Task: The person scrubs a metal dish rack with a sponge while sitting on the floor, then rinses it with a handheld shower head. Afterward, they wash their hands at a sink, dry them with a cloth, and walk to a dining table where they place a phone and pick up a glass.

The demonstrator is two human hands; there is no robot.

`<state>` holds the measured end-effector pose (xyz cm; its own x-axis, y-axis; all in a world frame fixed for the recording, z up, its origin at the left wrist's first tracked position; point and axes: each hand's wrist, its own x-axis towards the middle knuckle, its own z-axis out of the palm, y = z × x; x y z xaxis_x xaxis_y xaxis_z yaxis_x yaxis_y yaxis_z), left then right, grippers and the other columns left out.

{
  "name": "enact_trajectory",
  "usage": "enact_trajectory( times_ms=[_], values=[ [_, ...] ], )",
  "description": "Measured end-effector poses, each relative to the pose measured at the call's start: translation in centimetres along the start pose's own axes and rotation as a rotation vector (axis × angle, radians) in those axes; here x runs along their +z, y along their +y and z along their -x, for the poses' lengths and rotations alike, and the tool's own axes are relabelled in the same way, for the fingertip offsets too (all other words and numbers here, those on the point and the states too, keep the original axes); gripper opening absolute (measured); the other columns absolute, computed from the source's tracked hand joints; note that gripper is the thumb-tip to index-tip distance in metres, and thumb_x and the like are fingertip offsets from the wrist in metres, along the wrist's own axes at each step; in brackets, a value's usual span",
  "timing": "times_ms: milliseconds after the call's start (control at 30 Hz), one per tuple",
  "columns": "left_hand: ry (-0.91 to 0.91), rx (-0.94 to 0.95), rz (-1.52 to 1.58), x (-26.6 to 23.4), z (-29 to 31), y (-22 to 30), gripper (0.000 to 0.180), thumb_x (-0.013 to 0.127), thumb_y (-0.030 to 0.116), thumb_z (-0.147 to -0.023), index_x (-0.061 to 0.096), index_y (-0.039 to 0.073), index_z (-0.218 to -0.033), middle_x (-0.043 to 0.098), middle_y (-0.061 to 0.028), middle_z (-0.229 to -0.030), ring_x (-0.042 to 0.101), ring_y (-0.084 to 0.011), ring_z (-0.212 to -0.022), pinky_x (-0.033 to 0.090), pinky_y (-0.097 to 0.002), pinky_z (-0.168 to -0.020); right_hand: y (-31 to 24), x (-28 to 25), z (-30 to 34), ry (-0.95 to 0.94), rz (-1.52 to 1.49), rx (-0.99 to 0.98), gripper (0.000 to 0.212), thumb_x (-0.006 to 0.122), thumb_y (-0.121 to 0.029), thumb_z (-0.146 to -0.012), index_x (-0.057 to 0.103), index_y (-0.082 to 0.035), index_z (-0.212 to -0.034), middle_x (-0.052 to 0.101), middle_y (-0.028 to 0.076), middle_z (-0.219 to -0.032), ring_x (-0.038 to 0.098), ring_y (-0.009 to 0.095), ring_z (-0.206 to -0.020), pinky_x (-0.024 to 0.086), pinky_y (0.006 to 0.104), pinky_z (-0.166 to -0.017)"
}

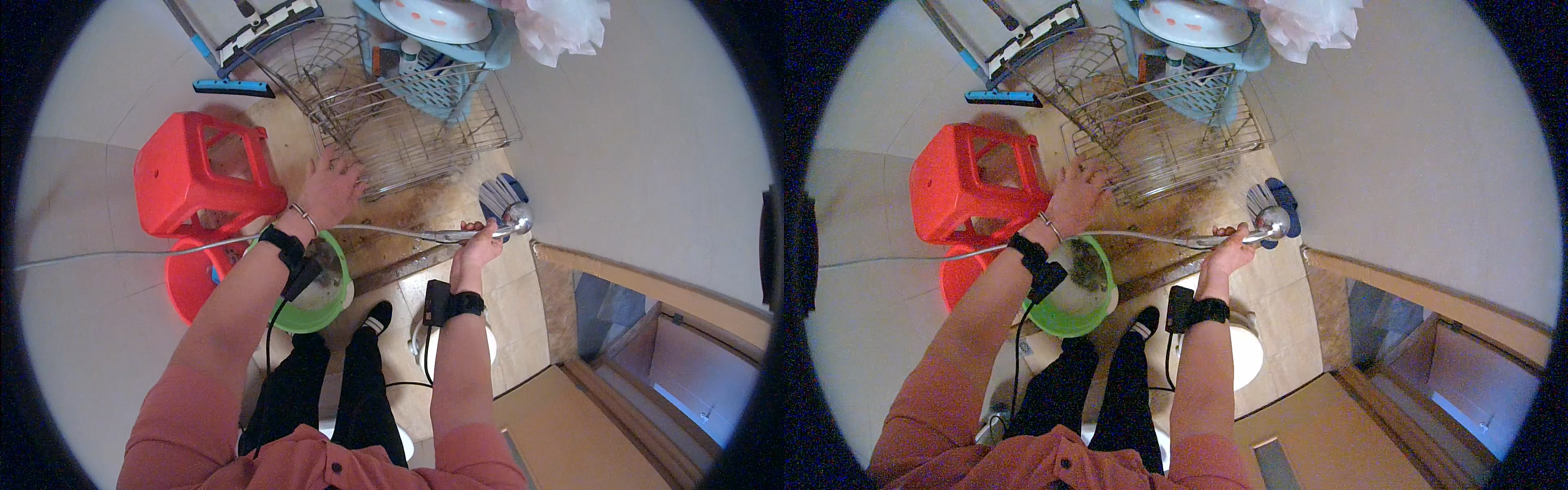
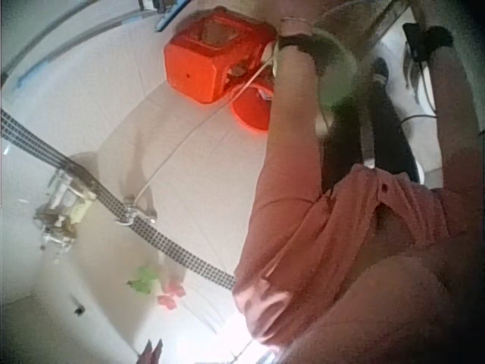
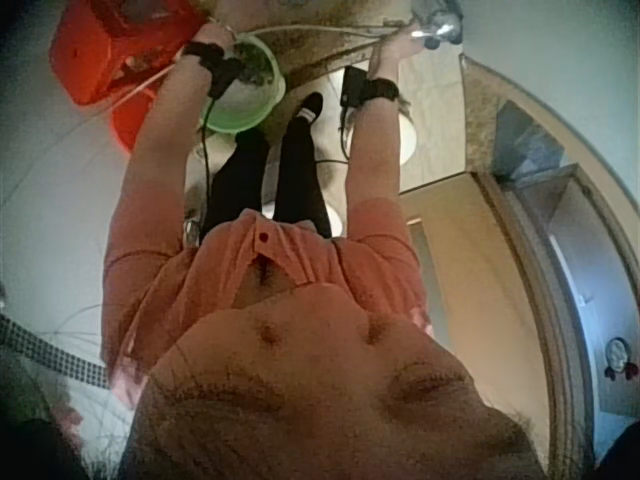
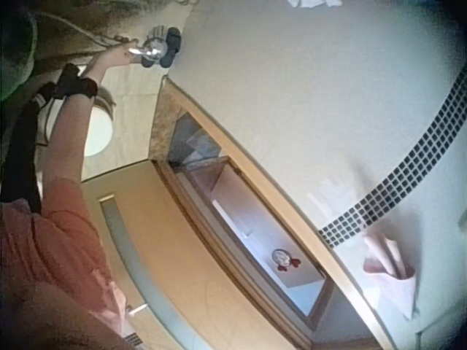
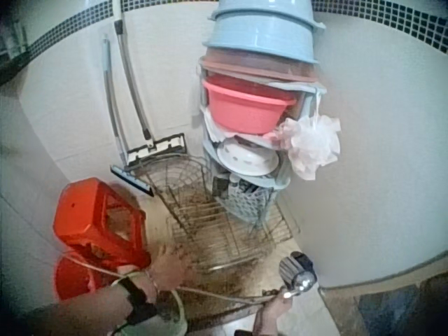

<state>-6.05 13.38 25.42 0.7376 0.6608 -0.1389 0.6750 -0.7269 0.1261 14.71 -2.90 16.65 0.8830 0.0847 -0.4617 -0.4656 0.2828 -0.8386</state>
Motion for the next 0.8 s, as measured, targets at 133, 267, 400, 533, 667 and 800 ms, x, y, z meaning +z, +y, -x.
enact_trajectory(
  times_ms=[133,267,400,533,667,800],
  values=[
    [-0.01,-0.007,-0.04,0.2,0.0,-0.2,0.033,0.047,0.03,-0.089,0.052,0.012,-0.116,0.046,-0.0101,-0.126,0.03,-0.0373,-0.123,0.031,-0.0615,-0.094,0.7,-0.7,0.3,-0.029,0.036,0.112,0.013,0.054,-0.009,-0.084,0.043,-0.004,-0.08,0.044,0.007,-0.057,0.045,0.017,-0.047,0.048,0.0358,-0.048],
    [-0.015,-0.007,-0.043,0.4,-0.1,-0.3,0.032,0.047,0.03,-0.089,0.052,0.014,-0.116,0.046,-0.0098,-0.128,0.029,-0.0369,-0.124,0.031,-0.0619,-0.094,1.9,-1.5,2.0,-0.161,-0.035,0.231,0.016,0.057,-0.012,-0.084,0.045,-0.002,-0.083,0.047,0.008,-0.058,0.048,0.019,-0.046,0.05,0.0386,-0.05],
    [-0.03,0.005,-0.042,0.7,-0.3,-0.3,0.031,0.046,0.031,-0.09,0.053,0.017,-0.116,0.045,-0.0094,-0.129,0.028,-0.0368,-0.125,0.029,-0.0623,-0.096,3.4,-2.3,3.7,-0.188,0.029,0.286,0.014,0.058,-0.01,-0.084,0.046,-0.002,-0.082,0.047,0.008,-0.058,0.048,0.019,-0.047,0.049,0.0394,-0.048],
    [0.013,0.024,0.007,0.9,-0.7,-0.2,0.029,0.045,0.03,-0.09,0.056,0.015,-0.113,0.048,-0.0104,-0.127,0.03,-0.0377,-0.123,0.027,-0.0589,-0.098,4.9,-3.3,4.7,-0.155,0.069,0.41,0.014,0.057,-0.008,-0.083,0.045,-0.002,-0.079,0.046,0.008,-0.058,0.047,0.019,-0.045,0.049,0.0398,-0.047],
    [0.093,0.056,0.016,1.2,-1.0,0.1,0.027,0.046,0.026,-0.09,0.061,0.01,-0.105,0.057,-0.0109,-0.116,0.039,-0.0371,-0.117,0.024,-0.0465,-0.104,5.9,-4.4,5.3,-0.176,0.176,0.419,0.019,0.057,-0.012,-0.086,0.042,-0.003,-0.081,0.048,0.008,-0.059,0.048,0.018,-0.044,0.052,0.0392,-0.045],
    [0.048,0.032,0.17,1.3,-0.6,-0.5,0.022,0.049,0.028,-0.088,0.066,0.017,-0.097,0.056,-0.0099,-0.118,0.039,-0.0325,-0.119,0.027,-0.0444,-0.101,6.0,-5.2,5.5,-0.184,0.164,0.347,0.021,0.059,-0.012,-0.084,0.043,-0.002,-0.076,0.049,0.009,-0.058,0.049,0.018,-0.044,0.05,0.0361,-0.043]
  ],
)
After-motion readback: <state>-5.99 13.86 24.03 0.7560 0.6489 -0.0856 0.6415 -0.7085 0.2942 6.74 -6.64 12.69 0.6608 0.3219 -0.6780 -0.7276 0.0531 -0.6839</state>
